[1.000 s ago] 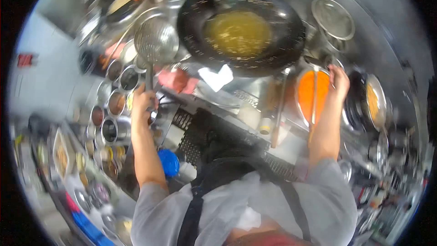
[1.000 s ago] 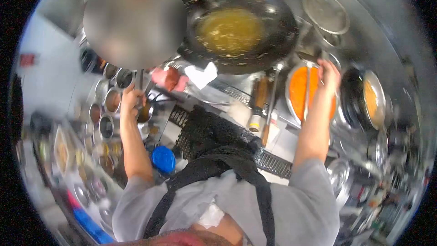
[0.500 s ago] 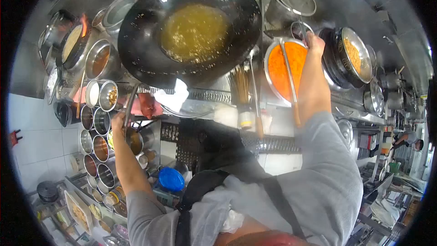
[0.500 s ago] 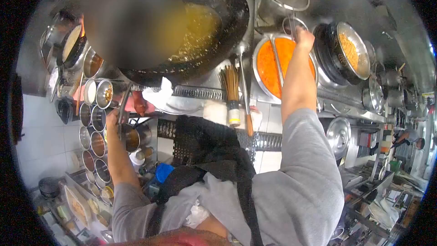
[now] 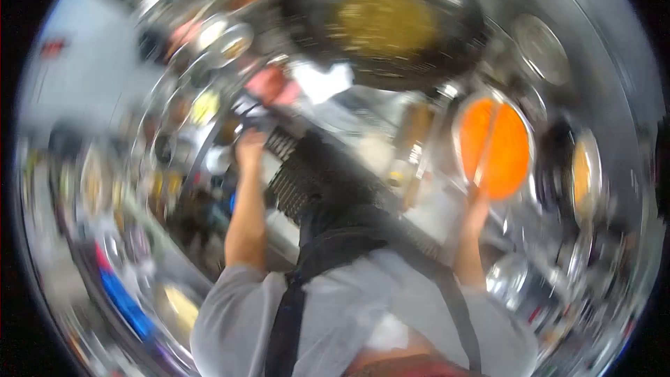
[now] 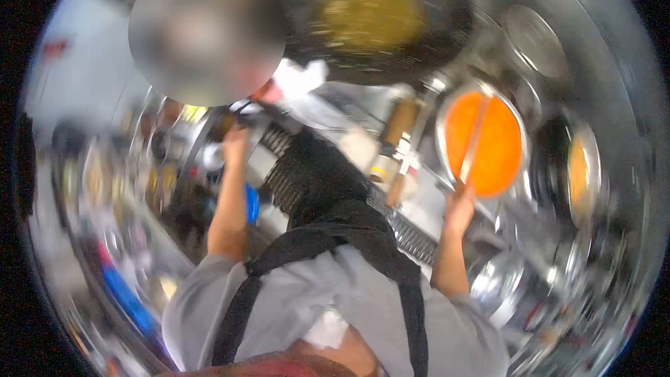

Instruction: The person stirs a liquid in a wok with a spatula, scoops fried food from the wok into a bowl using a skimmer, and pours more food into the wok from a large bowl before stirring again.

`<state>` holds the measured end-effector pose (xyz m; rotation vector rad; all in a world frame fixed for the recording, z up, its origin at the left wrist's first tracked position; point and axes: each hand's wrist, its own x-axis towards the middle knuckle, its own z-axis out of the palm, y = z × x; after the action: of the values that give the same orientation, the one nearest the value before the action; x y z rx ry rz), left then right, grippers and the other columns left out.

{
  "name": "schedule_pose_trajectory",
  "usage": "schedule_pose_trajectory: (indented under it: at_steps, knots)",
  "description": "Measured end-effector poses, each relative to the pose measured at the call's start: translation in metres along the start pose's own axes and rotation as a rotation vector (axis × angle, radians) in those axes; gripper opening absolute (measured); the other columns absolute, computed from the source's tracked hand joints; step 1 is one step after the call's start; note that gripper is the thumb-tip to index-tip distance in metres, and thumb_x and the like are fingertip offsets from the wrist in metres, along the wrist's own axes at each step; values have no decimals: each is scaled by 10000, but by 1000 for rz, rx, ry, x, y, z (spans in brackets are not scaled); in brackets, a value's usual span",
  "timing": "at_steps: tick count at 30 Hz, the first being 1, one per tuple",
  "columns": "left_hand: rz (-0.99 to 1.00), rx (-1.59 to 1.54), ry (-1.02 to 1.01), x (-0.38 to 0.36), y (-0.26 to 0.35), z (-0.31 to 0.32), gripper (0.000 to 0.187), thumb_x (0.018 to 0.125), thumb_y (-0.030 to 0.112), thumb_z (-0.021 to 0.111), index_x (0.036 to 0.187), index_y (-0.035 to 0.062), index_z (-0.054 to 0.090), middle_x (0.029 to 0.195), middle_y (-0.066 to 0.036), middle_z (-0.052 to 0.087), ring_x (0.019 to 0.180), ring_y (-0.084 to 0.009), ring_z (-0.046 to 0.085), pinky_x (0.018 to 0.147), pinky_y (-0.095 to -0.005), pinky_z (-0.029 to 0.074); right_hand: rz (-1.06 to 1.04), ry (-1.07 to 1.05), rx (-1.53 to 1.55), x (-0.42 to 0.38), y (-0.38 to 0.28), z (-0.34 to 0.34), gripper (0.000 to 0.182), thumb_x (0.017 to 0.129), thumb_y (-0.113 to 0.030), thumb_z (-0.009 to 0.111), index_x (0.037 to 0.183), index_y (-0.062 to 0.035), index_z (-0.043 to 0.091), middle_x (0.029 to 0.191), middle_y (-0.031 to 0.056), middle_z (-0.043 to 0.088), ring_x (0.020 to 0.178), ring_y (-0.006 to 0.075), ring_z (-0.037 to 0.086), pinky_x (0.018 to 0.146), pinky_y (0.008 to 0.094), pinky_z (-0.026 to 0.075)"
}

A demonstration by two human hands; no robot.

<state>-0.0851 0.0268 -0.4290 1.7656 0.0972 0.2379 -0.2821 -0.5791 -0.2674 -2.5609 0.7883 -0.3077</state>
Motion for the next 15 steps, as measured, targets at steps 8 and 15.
schedule_pose_trajectory:
  at_steps: [8,15]
  knots:
    - [-277,365,449,-252,160,-22,384,880,243,542,1165,-14,556,1028,-194,631,1014,-329,594,874,-369,463,-209,184,-413,35,5,11,360,843,-186,545,1161,-16,548,1073,173,607,892,286,607,757,383,481]
    - [-232,-618,1723,-559,190,-180,460,911,442,466,1009,1,550,913,-156,612,770,-261,600,704,-370,490,-527,166,253,54,-113,31,258,825,-207,601,999,-16,587,822,129,588,663,205,563,546,317,420]
